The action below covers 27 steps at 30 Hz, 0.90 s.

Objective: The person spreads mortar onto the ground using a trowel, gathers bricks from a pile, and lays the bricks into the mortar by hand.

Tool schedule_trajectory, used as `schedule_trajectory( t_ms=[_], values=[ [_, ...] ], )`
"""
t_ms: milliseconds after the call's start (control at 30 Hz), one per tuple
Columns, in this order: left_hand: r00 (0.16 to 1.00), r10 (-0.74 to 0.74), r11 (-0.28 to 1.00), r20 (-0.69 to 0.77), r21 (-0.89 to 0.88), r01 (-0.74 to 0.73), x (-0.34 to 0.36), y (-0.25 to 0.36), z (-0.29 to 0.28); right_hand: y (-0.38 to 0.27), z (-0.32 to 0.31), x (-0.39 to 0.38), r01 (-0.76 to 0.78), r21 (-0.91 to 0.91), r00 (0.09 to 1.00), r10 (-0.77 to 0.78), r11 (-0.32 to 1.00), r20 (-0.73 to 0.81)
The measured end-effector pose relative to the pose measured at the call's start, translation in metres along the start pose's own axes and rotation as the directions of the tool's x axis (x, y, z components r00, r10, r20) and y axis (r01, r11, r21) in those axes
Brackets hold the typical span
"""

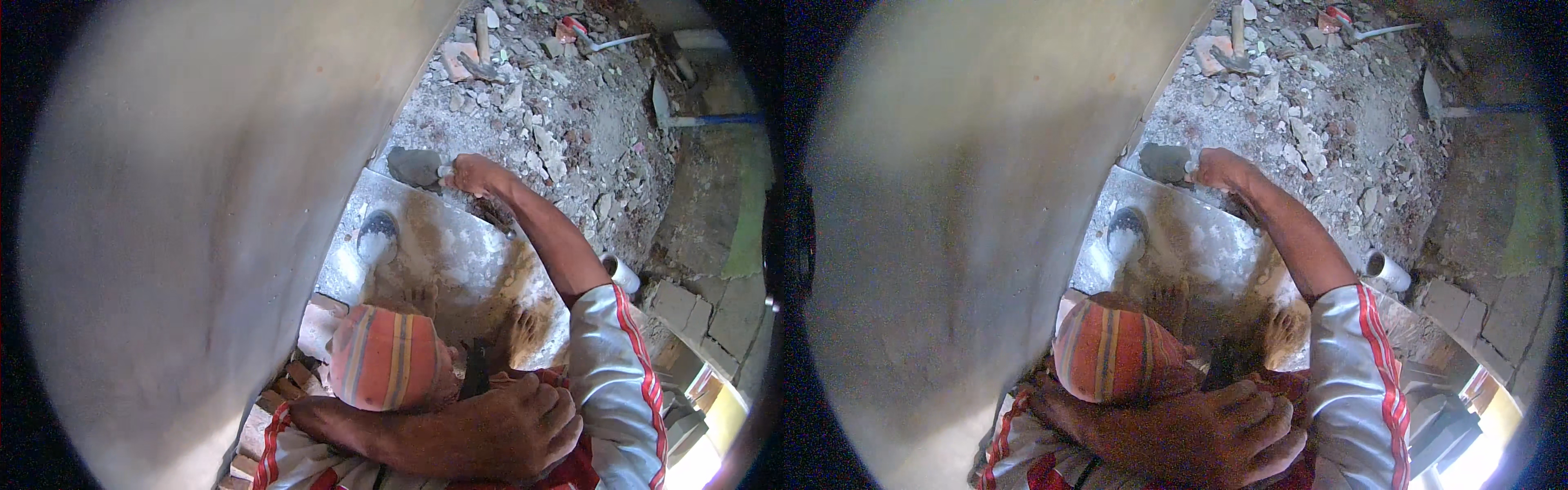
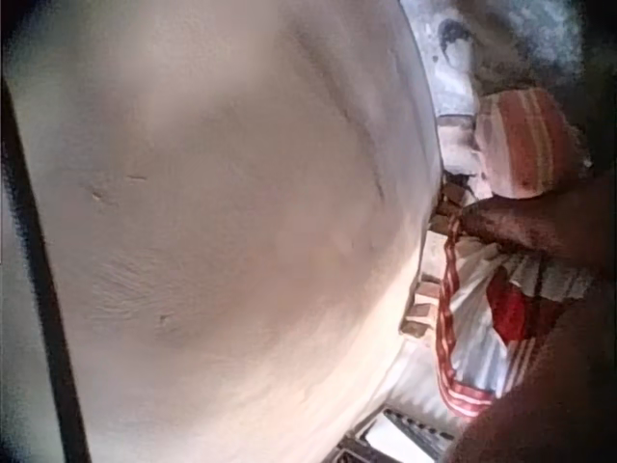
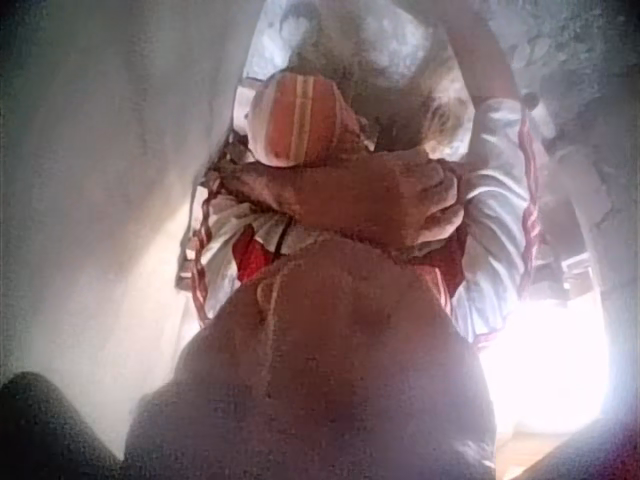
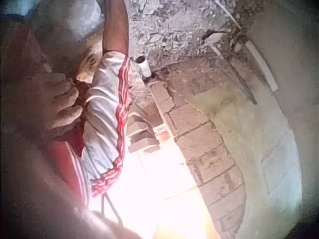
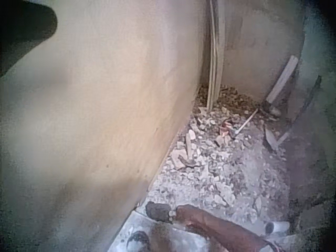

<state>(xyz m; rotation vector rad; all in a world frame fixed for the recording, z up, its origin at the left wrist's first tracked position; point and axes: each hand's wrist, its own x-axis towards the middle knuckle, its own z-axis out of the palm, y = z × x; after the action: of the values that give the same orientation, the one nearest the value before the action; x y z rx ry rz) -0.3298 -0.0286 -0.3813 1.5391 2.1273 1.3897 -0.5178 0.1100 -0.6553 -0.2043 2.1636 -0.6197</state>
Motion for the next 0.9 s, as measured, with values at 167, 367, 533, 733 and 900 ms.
schedule_trajectory(
  t_ms=[167, 367, 533, 733, 900],
  values=[
    [1.0, -0.03, 0.999, -0.008, -0.011, 0.03, 0.001, -0.003, -0.001, 0.024, 0.012, 0.011, -0.01, -0.176, 1.0, 0.014, 0.984, 0.02],
    [1.0, -0.029, 0.999, 0.008, 0.021, 0.029, -0.002, 0.002, -0.007, 0.055, 0.022, 0.001, 0.083, -0.116, 0.996, -0.086, 0.99, -0.017],
    [0.992, 0.04, 0.969, 0.123, 0.238, -0.068, 0.005, -0.001, -0.027, 0.041, -0.005, -0.033, -0.026, -0.099, 1.0, 0.027, 0.995, 0.007],
    [0.976, 0.08, 0.971, 0.204, 0.207, -0.123, 0.009, -0.004, -0.024, 0.065, 0.001, -0.029, -0.172, 0.04, 0.985, 0.171, 0.984, 0.038],
    [0.996, 0.048, 0.99, 0.074, 0.125, -0.057, 0.0, -0.004, -0.009, 0.104, 0.037, -0.026, 0.028, -0.113, 0.997, -0.035, 0.993, -0.065]
  ],
)
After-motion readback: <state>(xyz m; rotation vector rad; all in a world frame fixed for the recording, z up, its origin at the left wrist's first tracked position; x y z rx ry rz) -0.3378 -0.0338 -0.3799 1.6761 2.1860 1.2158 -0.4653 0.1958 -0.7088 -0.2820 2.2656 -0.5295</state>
